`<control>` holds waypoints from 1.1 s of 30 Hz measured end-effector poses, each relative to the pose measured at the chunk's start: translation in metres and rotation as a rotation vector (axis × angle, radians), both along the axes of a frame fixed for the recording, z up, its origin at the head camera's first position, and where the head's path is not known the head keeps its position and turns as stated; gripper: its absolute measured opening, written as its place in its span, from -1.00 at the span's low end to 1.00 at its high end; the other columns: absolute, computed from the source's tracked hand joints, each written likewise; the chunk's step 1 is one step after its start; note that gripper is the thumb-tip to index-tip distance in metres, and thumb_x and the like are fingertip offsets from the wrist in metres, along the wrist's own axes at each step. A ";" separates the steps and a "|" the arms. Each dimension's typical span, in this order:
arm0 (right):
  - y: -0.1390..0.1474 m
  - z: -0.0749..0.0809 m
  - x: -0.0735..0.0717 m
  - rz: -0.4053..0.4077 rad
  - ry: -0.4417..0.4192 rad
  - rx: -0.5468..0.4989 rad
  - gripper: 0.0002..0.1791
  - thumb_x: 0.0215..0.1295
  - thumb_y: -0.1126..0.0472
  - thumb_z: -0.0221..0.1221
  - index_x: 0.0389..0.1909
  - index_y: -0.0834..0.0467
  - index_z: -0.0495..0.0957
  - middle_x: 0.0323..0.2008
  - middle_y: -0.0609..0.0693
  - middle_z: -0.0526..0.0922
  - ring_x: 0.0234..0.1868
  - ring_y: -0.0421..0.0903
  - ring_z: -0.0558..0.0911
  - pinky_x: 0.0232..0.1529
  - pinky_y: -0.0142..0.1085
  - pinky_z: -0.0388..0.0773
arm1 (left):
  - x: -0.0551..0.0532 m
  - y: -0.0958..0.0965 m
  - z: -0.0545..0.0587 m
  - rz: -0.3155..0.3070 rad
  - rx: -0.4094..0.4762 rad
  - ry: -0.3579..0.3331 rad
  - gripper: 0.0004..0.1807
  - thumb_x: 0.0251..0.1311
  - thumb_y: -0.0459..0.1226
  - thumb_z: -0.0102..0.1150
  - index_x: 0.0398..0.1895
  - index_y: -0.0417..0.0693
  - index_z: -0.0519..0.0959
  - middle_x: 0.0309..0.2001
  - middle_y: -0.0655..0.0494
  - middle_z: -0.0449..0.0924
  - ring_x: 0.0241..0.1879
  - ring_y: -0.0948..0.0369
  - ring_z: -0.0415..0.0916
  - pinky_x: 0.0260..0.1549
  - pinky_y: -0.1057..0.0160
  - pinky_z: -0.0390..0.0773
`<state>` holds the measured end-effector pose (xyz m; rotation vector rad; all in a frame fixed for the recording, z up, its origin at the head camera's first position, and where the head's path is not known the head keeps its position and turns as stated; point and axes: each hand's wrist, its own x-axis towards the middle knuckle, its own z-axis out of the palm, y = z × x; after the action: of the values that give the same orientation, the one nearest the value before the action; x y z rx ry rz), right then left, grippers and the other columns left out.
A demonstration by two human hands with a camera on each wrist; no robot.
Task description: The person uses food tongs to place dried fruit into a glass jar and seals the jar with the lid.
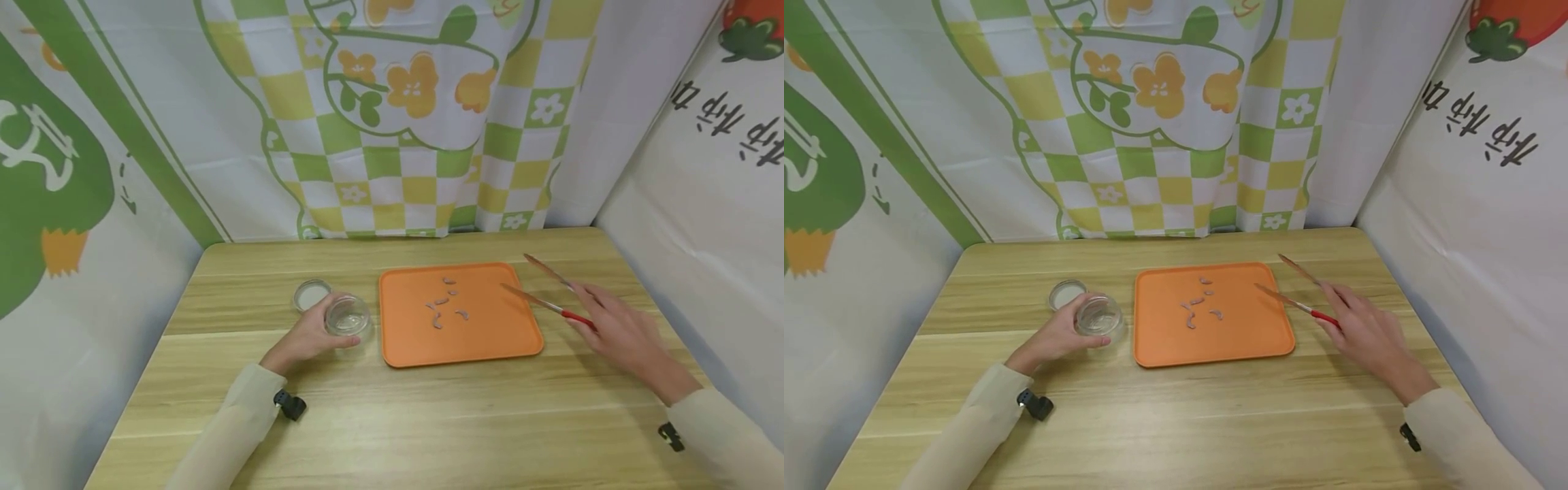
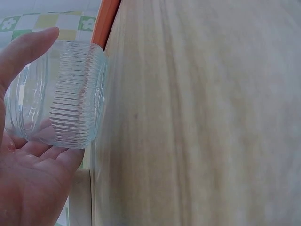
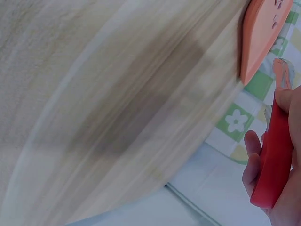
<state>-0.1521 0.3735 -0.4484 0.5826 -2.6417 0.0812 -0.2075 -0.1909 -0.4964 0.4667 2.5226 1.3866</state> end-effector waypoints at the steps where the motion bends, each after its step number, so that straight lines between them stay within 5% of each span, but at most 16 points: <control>1: -0.001 0.001 0.000 0.012 0.009 0.002 -0.13 0.10 0.12 0.54 0.45 0.18 0.44 0.19 0.25 0.65 -0.08 0.24 0.76 -0.65 -0.06 0.54 | 0.000 0.000 0.000 0.001 0.004 -0.003 -0.03 0.03 -0.07 0.67 0.51 0.10 0.35 0.40 -0.09 0.48 0.40 -0.10 0.45 0.42 -0.22 0.41; 10: -0.015 0.015 0.000 0.057 0.014 0.013 -0.15 0.12 0.07 0.53 0.45 0.14 0.47 0.15 0.21 0.69 -0.12 0.18 0.77 -0.74 -0.36 0.21 | -0.002 -0.001 -0.001 -0.008 0.010 0.015 -0.03 0.02 -0.07 0.68 0.50 0.09 0.36 0.39 -0.10 0.49 0.39 -0.11 0.46 0.41 -0.25 0.41; 24: -0.042 0.030 0.001 0.087 -0.094 0.064 -0.21 0.25 -0.02 0.47 0.47 0.08 0.47 0.17 0.16 0.71 -0.11 0.14 0.77 -0.63 -0.24 0.49 | -0.002 0.000 0.000 -0.007 0.010 0.015 -0.04 0.01 -0.06 0.68 0.49 0.08 0.37 0.39 -0.10 0.50 0.39 -0.11 0.47 0.42 -0.24 0.41; 33: -0.052 0.027 0.002 0.138 -0.075 0.068 -0.29 0.32 -0.11 0.42 0.42 0.08 0.53 0.15 0.14 0.73 -0.26 0.03 0.78 -0.70 -0.44 0.23 | -0.001 -0.001 -0.001 -0.003 0.019 0.012 -0.05 -0.01 -0.08 0.69 0.47 0.08 0.39 0.36 -0.08 0.53 0.38 -0.10 0.48 0.42 -0.23 0.41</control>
<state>-0.1504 0.3217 -0.4211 0.7992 -2.6825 0.0554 -0.2089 -0.1917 -0.4974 0.4844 2.5191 1.4126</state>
